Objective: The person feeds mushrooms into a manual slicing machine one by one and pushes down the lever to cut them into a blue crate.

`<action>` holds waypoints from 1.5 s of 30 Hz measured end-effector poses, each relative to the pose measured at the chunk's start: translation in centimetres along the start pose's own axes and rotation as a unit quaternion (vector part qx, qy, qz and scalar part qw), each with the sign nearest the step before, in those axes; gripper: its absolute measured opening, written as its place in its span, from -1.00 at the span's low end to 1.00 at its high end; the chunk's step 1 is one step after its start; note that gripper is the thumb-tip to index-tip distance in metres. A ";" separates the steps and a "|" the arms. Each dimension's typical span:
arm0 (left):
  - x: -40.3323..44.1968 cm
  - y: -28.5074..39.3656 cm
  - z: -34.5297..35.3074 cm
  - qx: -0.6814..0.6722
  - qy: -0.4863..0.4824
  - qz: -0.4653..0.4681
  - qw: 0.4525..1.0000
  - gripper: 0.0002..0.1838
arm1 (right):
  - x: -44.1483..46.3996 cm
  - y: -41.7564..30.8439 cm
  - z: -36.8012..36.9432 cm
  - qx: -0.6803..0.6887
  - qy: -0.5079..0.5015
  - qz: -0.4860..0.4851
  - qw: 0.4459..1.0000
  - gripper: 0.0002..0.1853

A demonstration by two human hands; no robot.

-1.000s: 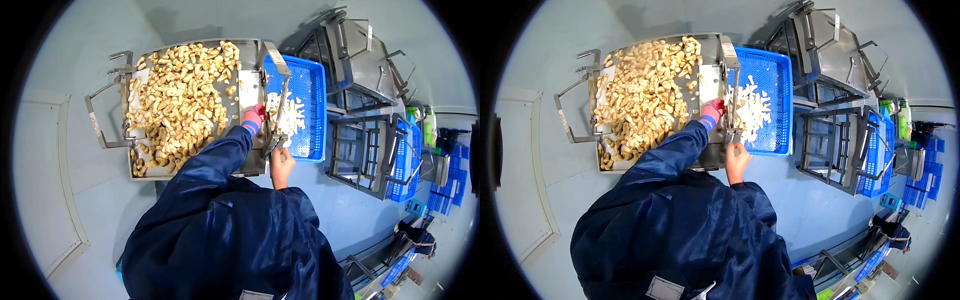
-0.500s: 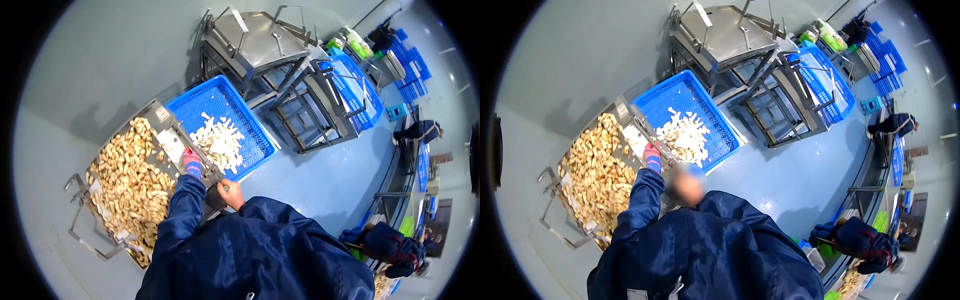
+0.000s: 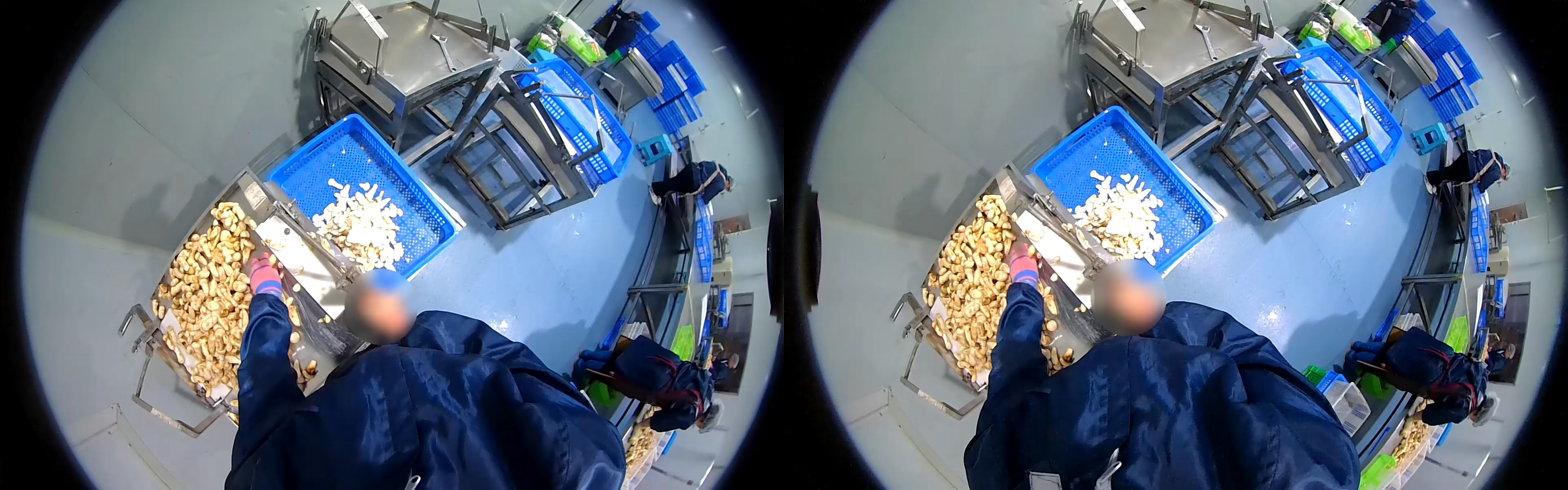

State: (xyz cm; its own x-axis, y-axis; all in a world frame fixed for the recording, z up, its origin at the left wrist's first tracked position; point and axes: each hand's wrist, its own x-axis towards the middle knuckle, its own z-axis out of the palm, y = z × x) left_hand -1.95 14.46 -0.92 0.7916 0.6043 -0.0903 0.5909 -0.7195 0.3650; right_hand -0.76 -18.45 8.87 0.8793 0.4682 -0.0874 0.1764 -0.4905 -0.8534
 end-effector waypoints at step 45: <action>-5.7 11.2 3.2 -0.529 -0.015 -0.084 0.845 -0.82 | 1.4 -6.9 -1.9 -0.004 0.005 0.012 1.000 -0.88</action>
State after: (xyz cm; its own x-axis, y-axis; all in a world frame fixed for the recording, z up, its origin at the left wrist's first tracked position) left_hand 0.68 1.88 0.72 0.7234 0.6475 -0.2398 0.2380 0.0921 0.9669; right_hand 0.05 -15.80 15.60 0.8874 0.4492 -0.1038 0.1578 -0.5075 -0.8471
